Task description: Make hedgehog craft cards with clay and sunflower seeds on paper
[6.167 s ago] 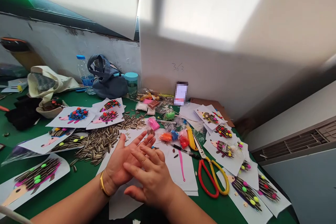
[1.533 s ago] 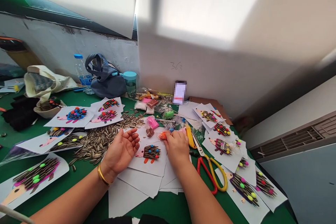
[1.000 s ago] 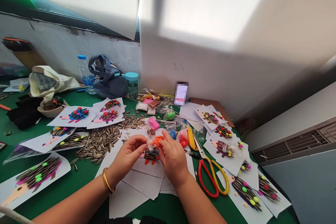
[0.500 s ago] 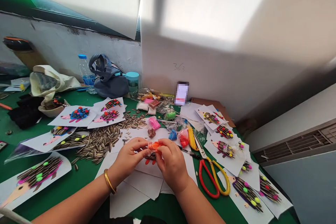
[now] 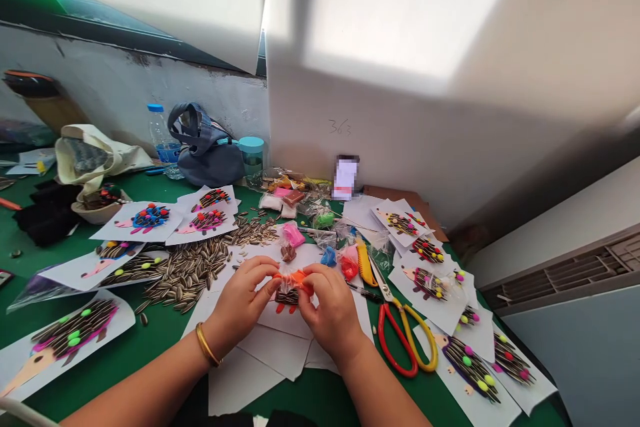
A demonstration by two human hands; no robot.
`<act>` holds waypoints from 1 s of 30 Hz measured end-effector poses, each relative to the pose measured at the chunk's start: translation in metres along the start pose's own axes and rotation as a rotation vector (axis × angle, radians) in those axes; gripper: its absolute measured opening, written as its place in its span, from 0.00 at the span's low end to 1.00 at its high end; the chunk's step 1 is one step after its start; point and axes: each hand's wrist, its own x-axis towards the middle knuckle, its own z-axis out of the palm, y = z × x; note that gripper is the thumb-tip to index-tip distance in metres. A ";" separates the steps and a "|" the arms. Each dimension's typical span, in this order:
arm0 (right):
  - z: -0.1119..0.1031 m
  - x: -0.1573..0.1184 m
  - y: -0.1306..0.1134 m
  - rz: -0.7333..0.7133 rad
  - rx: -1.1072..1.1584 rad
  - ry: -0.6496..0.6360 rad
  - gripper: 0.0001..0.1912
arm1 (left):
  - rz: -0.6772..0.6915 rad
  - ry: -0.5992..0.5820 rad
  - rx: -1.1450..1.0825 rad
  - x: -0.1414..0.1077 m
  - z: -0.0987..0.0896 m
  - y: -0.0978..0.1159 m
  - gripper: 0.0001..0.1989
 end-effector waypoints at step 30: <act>-0.001 0.000 -0.002 0.078 0.112 -0.029 0.04 | -0.046 -0.070 -0.171 0.001 0.002 0.001 0.10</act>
